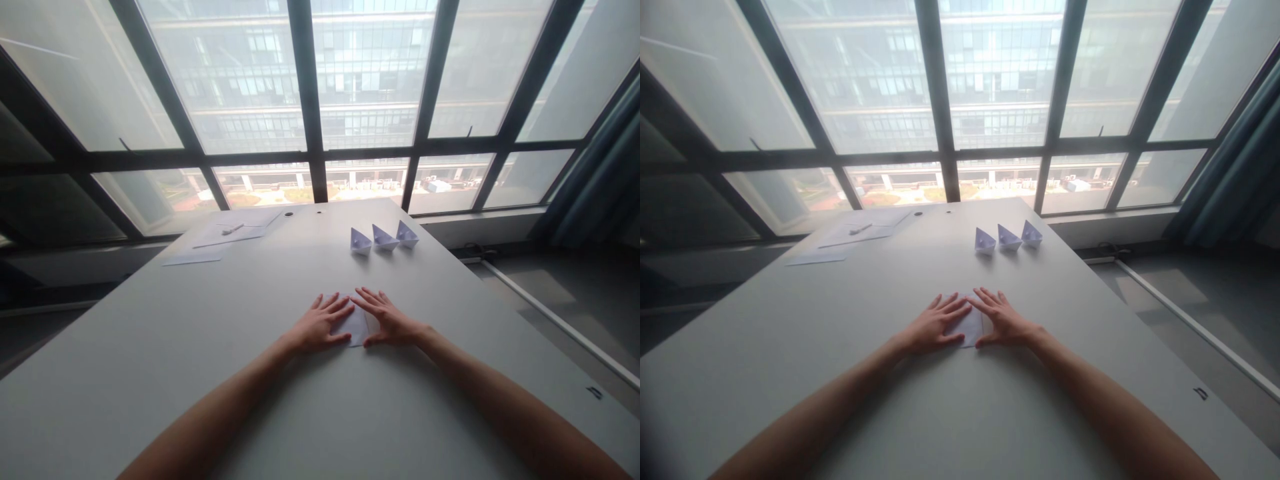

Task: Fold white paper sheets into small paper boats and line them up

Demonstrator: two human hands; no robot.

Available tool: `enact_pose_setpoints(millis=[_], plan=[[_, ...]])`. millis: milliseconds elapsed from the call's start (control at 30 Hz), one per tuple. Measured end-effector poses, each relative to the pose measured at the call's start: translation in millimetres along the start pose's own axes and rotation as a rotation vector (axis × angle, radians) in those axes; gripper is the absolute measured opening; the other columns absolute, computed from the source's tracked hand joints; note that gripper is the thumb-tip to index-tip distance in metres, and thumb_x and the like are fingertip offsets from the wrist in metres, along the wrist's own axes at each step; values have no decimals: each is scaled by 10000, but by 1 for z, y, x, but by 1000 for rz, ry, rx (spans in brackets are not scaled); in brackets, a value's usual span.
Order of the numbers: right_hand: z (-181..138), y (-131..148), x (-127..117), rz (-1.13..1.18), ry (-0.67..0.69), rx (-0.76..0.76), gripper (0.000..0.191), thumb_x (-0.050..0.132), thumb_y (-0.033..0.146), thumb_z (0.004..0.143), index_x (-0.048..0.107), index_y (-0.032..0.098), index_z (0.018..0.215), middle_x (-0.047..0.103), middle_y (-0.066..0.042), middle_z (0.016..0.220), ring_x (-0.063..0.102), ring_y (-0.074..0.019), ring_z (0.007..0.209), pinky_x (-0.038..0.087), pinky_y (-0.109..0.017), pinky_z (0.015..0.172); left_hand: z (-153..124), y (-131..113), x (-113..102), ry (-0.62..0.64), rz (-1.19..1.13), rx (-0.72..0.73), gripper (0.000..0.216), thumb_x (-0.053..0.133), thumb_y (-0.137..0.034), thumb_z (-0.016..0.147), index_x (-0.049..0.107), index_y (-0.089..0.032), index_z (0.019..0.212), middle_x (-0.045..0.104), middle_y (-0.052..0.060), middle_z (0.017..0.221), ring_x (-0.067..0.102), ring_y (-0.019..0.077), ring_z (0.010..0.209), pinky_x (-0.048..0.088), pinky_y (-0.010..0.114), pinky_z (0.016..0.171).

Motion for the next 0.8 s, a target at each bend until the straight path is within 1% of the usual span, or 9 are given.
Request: enact_pose_setpoints(millis=[33,133,200,367,467,567,633,700,800], plan=[[0,-1,-1,10,-20,4,1004,694,643,795,172,313,1586,129,-103,1657,90,-305,1525,62,-576,1208,0,0,0,0,-1,1,772,384,-730,932,250,-324,1575,186,33,1644,133,338,1518,72,569,1214],[1,-7,-3,21,-119,56,745,539,523,950,220,287,1580,227,-106,1636,180,-269,1513,134,-535,1214,-1,-1,-2,0,-7,8,753,383,-720,938,248,-339,1573,176,25,1645,136,338,1517,76,578,1211],[2,-10,-2,-4,-150,90,659,478,451,987,246,268,1576,255,-109,1627,207,-260,1506,165,-522,1212,-1,-2,-2,0,-10,12,749,386,-719,938,252,-342,1571,176,24,1644,137,340,1517,77,580,1210],[2,-6,5,-90,-62,67,705,540,420,947,252,273,1573,200,-92,1645,172,-274,1514,136,-542,1214,-1,-2,-2,-17,-12,12,756,409,-710,936,264,-326,1571,202,34,1639,143,344,1515,79,570,1215],[1,-6,0,-92,-132,81,610,447,409,993,274,286,1565,182,-78,1652,208,-268,1504,172,-528,1210,-1,-1,-2,-9,-14,8,742,405,-709,938,266,-342,1568,189,28,1642,135,338,1517,69,565,1216],[1,-11,-2,-112,-196,134,559,379,363,1015,292,270,1559,215,-79,1644,227,-252,1499,191,-520,1208,-1,-2,-1,1,-17,7,733,404,-706,941,260,-354,1567,174,23,1645,123,334,1520,65,565,1214],[2,-13,1,-138,-174,152,573,401,362,1005,306,234,1555,214,-97,1641,208,-256,1505,182,-529,1208,-1,-2,-2,3,-16,6,735,400,-708,941,256,-354,1569,172,21,1646,118,332,1521,67,565,1213],[4,-12,5,-160,-120,147,583,429,382,994,341,201,1541,212,-114,1639,173,-268,1514,163,-540,1208,-1,-2,-2,5,-14,5,741,390,-715,940,251,-351,1570,166,21,1648,115,329,1522,74,563,1214],[5,-10,7,-175,-73,152,571,431,407,993,387,191,1520,260,-118,1624,155,-274,1518,142,-539,1210,-1,-2,-2,6,-12,2,741,384,-718,940,259,-347,1569,169,25,1647,120,326,1522,85,556,1214]])
Point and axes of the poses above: each hand's wrist, its own z-axis towards the middle knuckle, its own x-axis out of the palm, y = z × x, the point moved 7 cm from there along z, towards the middle knuckle
